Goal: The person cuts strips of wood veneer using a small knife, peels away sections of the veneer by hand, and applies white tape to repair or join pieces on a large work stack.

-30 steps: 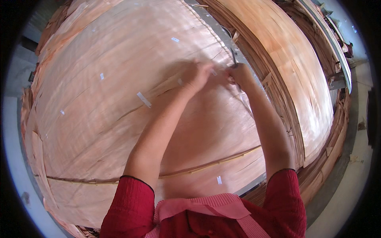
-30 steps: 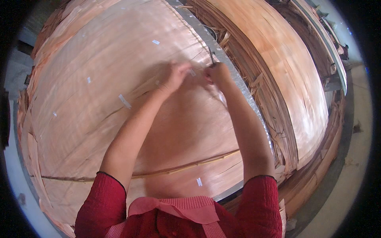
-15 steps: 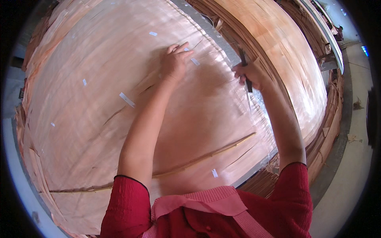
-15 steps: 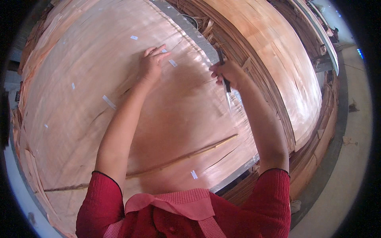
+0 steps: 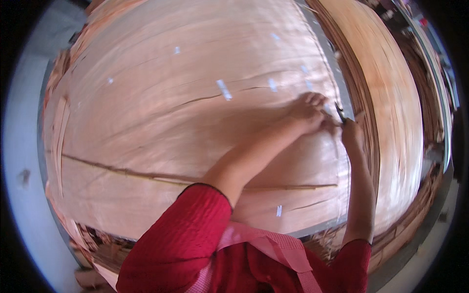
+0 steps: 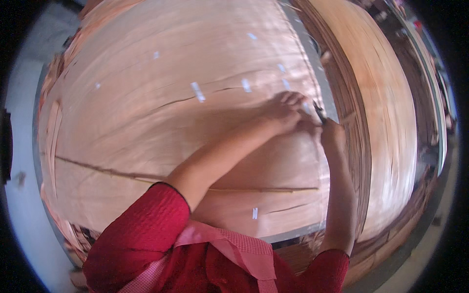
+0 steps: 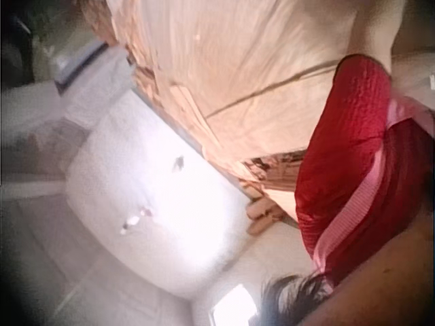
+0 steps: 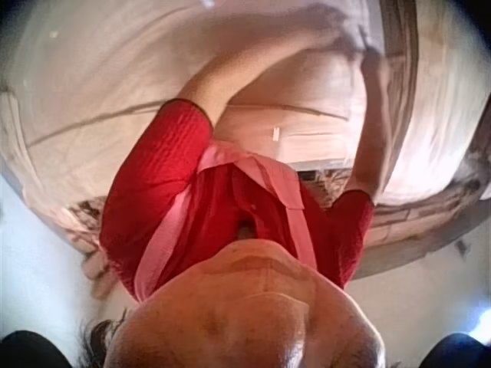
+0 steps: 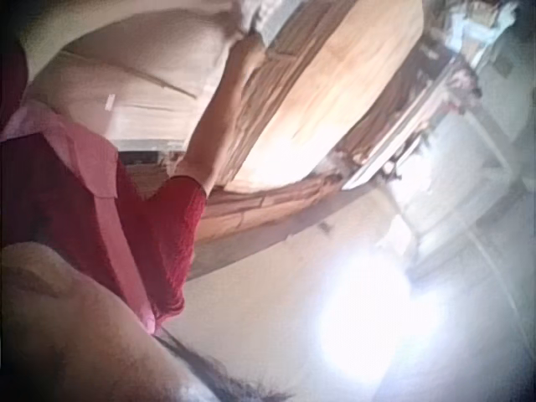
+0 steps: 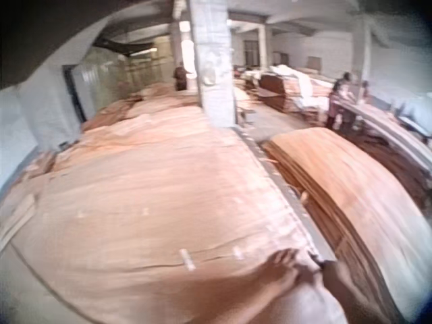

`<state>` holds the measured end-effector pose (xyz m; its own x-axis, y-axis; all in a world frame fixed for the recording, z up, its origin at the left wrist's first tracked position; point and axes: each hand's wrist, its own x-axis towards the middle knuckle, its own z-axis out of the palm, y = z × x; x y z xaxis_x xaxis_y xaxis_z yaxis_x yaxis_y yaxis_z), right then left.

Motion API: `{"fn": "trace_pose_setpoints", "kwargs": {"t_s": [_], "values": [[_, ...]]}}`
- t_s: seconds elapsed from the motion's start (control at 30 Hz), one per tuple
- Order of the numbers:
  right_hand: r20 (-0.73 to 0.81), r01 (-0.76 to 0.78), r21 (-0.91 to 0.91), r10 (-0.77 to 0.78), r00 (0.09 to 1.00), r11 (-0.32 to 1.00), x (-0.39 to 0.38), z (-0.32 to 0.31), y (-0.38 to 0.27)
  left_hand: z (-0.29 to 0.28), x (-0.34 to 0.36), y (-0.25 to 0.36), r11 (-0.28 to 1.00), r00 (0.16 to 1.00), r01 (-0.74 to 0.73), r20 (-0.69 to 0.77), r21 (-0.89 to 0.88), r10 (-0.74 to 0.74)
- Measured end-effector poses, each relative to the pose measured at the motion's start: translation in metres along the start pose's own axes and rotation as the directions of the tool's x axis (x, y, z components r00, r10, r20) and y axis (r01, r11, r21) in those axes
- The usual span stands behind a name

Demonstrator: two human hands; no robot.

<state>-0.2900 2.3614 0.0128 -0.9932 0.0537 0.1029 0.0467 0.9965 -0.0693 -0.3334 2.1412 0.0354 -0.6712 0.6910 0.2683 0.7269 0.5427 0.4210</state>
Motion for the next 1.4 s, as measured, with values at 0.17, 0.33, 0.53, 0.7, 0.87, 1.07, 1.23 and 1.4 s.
{"fn": "trace_pose_setpoints", "kwargs": {"t_s": [0.17, 0.33, 0.53, 0.7, 0.87, 1.07, 1.23, 1.4], "values": [[0.489, -0.487, 0.597, 0.191, 0.851, 0.637, 0.018, -0.052, -0.034, -0.03, -0.059, -0.035, 0.986, 0.953, -0.012, -0.299, -0.166, -0.039], [0.636, -0.492, 0.715, -0.17, 0.753, 0.497, -0.013, -0.026, -0.192, -0.087, -0.198, -0.122, 0.832, 0.752, 0.553, -0.461, 0.05, -0.472], [0.671, -0.642, 0.738, -0.116, 0.733, 0.21, 0.018, -0.014, -0.331, -0.089, -0.204, -0.141, 0.867, 0.812, 0.486, -0.425, 0.11, -0.4], [0.705, -0.672, 0.693, -0.051, 0.707, 0.26, 0.019, 0.005, -0.345, -0.085, -0.221, -0.143, 0.924, 0.855, 0.376, -0.413, 0.077, -0.314], [0.613, -0.547, 0.734, -0.046, 0.789, 0.402, 0.023, 0.034, -0.313, -0.098, -0.205, -0.104, 0.906, 0.889, 0.416, -0.249, 0.084, -0.385], [0.191, 0.314, 0.12, -0.332, 0.924, 0.942, 0.008, -0.011, -0.283, -0.095, -0.218, -0.127, 0.966, 0.957, 0.252, -0.161, 0.051, -0.241], [0.511, -0.241, 0.619, -0.15, 0.847, 0.747, -0.119, -0.072, -0.243, -0.145, -0.4, -0.138, 0.796, 0.628, 0.11, -0.579, -0.595, -0.52], [0.578, -0.395, 0.697, -0.142, 0.804, 0.598, -0.223, -0.072, -0.265, -0.204, -0.81, -0.055, -0.016, -0.097, 0.995, -0.882, -0.101, -0.461]]}}
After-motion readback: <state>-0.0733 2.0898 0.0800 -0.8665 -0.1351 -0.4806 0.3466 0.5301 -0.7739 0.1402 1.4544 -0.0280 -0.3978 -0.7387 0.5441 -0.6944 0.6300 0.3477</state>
